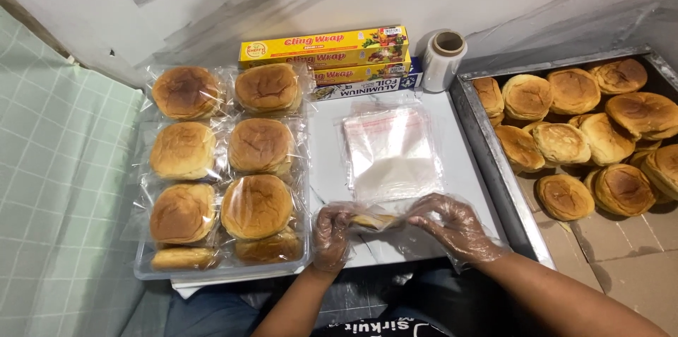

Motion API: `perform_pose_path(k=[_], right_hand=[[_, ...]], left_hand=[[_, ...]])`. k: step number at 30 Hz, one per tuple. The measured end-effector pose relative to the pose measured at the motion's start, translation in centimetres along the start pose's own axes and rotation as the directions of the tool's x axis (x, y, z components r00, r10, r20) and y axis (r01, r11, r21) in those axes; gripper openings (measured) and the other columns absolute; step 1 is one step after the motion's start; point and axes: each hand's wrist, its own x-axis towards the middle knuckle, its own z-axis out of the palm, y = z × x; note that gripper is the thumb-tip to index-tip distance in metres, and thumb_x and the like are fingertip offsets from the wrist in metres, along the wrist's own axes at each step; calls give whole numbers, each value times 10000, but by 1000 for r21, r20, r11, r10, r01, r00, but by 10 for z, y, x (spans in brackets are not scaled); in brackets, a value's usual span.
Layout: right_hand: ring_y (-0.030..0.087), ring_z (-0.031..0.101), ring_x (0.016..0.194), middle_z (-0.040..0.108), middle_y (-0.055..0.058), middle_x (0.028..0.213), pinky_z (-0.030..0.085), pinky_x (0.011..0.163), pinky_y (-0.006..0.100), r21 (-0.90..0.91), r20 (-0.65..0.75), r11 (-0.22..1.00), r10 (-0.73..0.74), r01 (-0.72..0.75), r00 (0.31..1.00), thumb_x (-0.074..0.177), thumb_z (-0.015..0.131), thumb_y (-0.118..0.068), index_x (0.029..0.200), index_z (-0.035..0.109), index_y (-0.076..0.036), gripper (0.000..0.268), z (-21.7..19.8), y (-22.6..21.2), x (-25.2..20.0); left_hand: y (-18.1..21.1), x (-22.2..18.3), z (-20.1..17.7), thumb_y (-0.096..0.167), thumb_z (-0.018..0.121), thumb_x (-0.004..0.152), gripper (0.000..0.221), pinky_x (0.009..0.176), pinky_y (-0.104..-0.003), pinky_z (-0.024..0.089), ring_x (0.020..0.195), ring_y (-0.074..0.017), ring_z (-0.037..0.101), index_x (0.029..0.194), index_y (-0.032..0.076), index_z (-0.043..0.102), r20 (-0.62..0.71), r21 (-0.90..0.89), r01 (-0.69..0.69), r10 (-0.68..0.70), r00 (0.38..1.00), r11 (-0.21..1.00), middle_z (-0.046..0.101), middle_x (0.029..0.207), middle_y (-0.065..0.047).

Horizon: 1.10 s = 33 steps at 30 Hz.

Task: Bagging individual burger buns into plastic bags and arranging them in a tray for storage or sale.

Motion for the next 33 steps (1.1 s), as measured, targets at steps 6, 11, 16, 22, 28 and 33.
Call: perform_pose_path(k=[6, 11, 16, 22, 28, 33], right_hand=[[190, 763, 983, 790, 19, 1050, 692, 792, 317, -238, 91, 944, 256, -229, 962, 862, 726, -362, 988, 791, -266, 171, -2, 43, -16], [312, 759, 989, 814, 146, 975, 572, 913, 466, -65, -47, 900, 428, -430, 903, 819, 853, -262, 914, 841, -95, 193, -1, 7, -1], [327, 760, 963, 809, 163, 934, 574, 913, 477, -90, -39, 868, 486, -488, 873, 777, 887, -269, 937, 856, -132, 213, 0, -9, 8], [273, 740, 1009, 805, 130, 964, 547, 957, 450, 54, -67, 825, 565, -562, 823, 925, 751, -330, 1003, 825, -142, 217, 1, -9, 9], [285, 722, 1056, 797, 146, 1044, 517, 990, 457, 104, -17, 801, 594, -589, 805, 867, 819, -281, 953, 815, -117, 185, 0, -12, 11], [198, 688, 953, 778, 105, 967, 527, 948, 389, 265, -136, 731, 674, -629, 726, 910, 786, -277, 902, 787, -94, 184, -2, -20, 8]], left_hand=[[-4, 0, 7, 123, 513, 1075, 125, 1039, -432, 551, 1166, -318, 642, 1144, 47, 585, -39, 39, 67, -65, 997, 997, 645, 1159, -169], [19, 14, 23, 176, 640, 1003, 162, 906, -381, 550, 992, -193, 696, 1032, 17, 631, -136, 359, 123, -78, 988, 925, 747, 981, -127], [6, 8, 17, 150, 640, 1007, 138, 781, -350, 573, 822, -137, 671, 931, 34, 635, -218, 296, 230, -169, 961, 927, 719, 845, -92], [-6, 4, 17, 173, 626, 1028, 153, 830, -302, 554, 877, -98, 621, 1067, 26, 626, -254, 228, 281, -221, 941, 932, 703, 924, -66], [-6, 1, 24, 71, 760, 932, 167, 781, -275, 560, 808, -99, 645, 1036, 6, 647, -287, 217, 346, -279, 916, 913, 698, 866, -67], [63, 19, 71, 189, 676, 1016, 148, 849, -276, 499, 871, -67, 592, 908, 97, 632, -440, 203, 399, -280, 853, 894, 697, 880, -20]])
